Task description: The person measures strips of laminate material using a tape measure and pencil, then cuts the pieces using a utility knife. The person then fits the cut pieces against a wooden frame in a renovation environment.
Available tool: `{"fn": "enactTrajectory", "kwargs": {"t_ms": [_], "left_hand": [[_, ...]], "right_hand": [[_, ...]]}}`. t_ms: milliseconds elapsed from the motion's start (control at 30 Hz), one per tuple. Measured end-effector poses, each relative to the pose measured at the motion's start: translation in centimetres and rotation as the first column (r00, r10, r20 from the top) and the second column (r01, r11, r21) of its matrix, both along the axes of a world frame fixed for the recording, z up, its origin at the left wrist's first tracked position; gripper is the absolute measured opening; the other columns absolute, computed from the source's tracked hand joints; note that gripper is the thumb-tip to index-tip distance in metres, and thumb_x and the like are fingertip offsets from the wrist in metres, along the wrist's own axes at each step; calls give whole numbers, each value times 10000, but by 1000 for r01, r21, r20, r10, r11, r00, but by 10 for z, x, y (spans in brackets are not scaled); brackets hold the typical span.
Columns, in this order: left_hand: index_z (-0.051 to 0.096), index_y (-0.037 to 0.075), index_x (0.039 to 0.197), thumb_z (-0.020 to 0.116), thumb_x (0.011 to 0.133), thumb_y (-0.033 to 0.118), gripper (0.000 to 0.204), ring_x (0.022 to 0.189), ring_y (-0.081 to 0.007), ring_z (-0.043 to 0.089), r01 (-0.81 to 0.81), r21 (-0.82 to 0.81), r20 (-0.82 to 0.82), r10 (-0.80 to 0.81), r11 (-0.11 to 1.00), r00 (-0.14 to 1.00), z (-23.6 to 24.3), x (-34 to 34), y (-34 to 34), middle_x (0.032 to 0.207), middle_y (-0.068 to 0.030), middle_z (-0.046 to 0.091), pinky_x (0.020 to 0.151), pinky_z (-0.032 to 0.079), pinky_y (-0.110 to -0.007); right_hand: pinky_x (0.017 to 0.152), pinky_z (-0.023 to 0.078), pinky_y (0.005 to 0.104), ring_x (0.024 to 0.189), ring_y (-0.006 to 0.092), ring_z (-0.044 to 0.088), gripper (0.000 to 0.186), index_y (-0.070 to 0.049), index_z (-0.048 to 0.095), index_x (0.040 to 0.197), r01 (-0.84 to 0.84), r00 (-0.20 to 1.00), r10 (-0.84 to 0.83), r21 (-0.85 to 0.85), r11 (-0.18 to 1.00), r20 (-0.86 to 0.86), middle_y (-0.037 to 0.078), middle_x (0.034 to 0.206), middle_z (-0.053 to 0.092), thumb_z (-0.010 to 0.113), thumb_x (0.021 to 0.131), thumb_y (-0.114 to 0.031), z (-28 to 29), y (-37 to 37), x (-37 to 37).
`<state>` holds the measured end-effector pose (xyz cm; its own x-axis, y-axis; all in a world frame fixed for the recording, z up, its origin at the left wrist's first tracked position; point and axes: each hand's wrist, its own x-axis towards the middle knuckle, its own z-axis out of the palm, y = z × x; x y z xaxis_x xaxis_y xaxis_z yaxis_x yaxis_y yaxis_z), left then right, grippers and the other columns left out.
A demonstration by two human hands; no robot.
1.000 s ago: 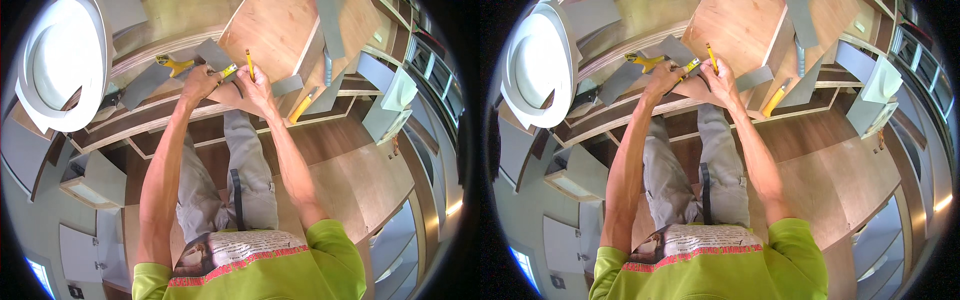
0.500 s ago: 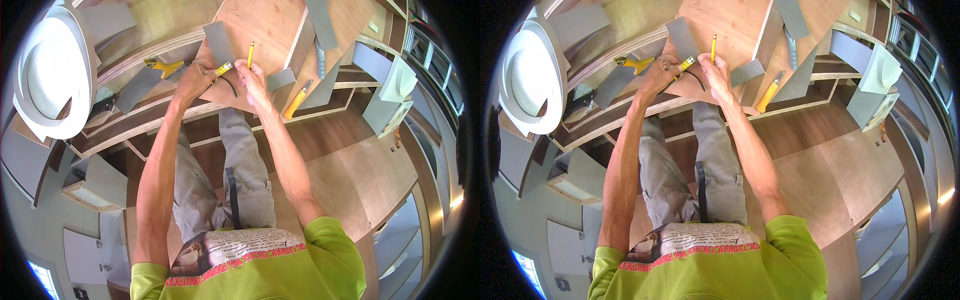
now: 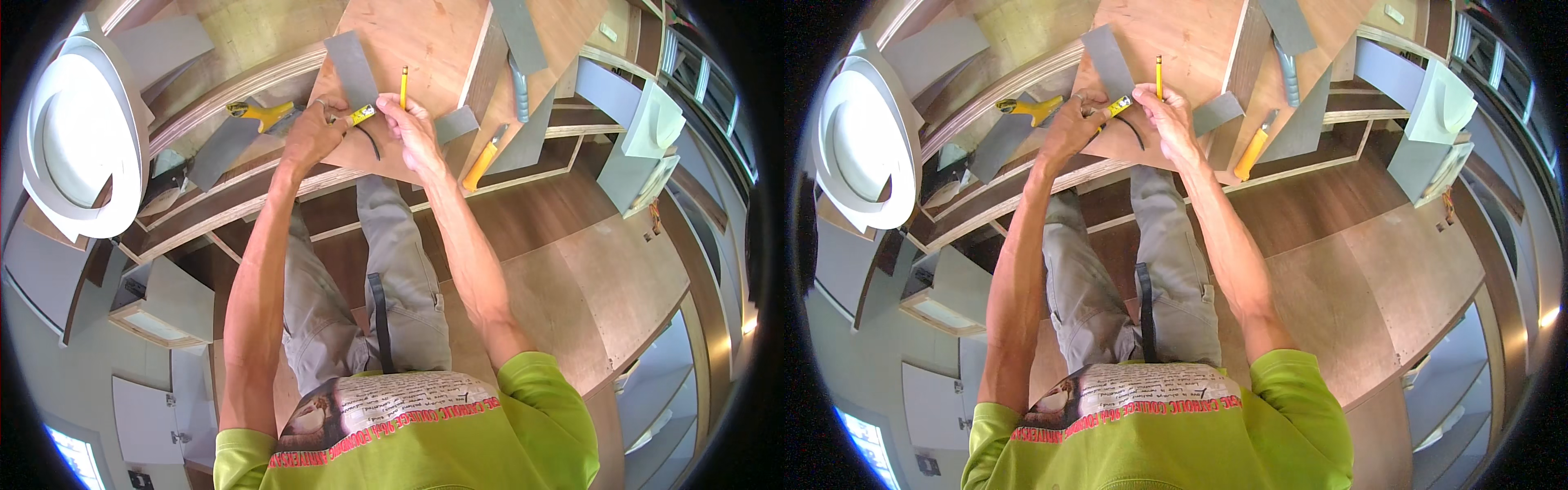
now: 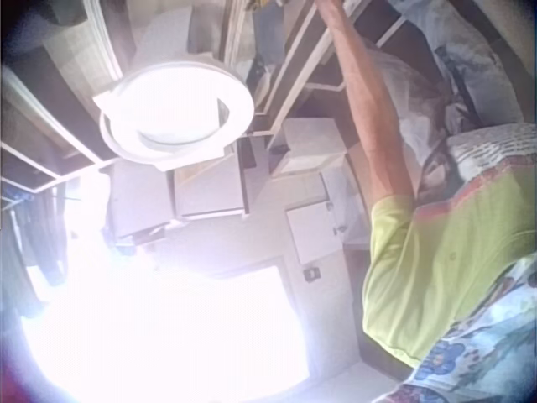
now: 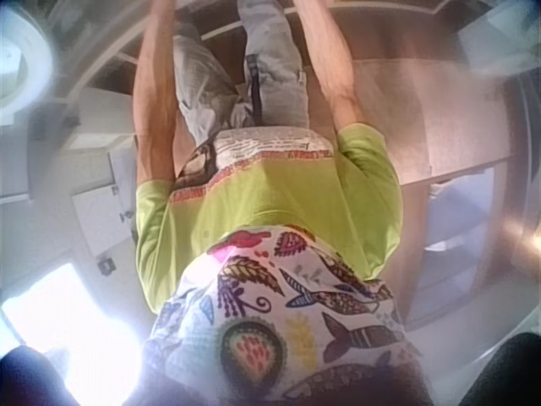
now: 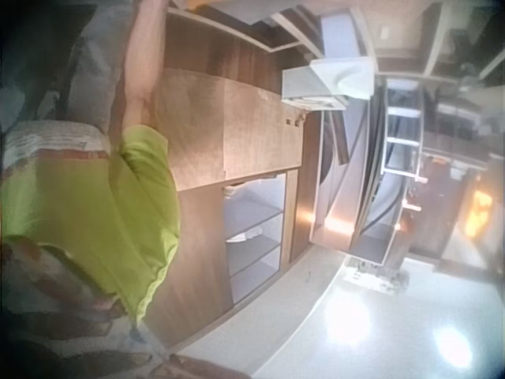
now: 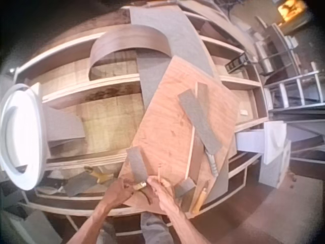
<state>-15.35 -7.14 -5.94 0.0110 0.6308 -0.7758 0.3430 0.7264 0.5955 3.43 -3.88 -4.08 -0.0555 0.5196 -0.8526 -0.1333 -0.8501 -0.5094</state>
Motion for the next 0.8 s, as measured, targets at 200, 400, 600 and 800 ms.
{"fn": "enactTrajectory", "kwargs": {"t_ms": [200, 400, 600, 800], "left_hand": [[666, 7, 1019, 697, 846, 234, 287, 791, -171, 651, -58, -101, 189, 76, 993, 979, -5, -3, 7, 868, -98, 706, 728, 484, -301], [659, 12, 922, 701, 841, 219, 227, 665, -112, 557, -75, -91, 216, 93, 993, 972, -4, 0, 6, 752, -44, 658, 630, 438, -288], [667, 31, 929, 697, 843, 225, 214, 640, -139, 538, 35, -83, 143, -23, 996, 989, 12, 0, 13, 733, -67, 641, 614, 428, -306], [639, -4, 984, 687, 866, 221, 259, 758, -155, 570, 164, -93, 102, -155, 982, 983, 15, -3, 15, 814, -72, 641, 709, 456, -317]], "right_hand": [[507, 270, 170, 619, -5, 394, 181, -85, 687, 1021, -156, 987, 152, -81, 984, -54, -90, 729, 510, 717, 889, -206, -2, 9, 14], [552, 288, 193, 657, 3, 369, 276, -86, 666, 1065, -377, 926, 376, 46, 925, 24, -98, 774, 493, 707, 900, -304, 6, 34, 19], [771, 440, 265, 862, 94, 562, 387, -26, 684, 1017, -572, 818, 538, 195, 797, 203, 8, 892, 640, 718, 882, -386, 9, 78, -3], [575, 321, 254, 665, 49, 383, 324, -53, 664, 885, -736, 677, 696, 210, 644, 239, -77, 714, 443, 711, 898, -373, -3, 92, -17]]}}
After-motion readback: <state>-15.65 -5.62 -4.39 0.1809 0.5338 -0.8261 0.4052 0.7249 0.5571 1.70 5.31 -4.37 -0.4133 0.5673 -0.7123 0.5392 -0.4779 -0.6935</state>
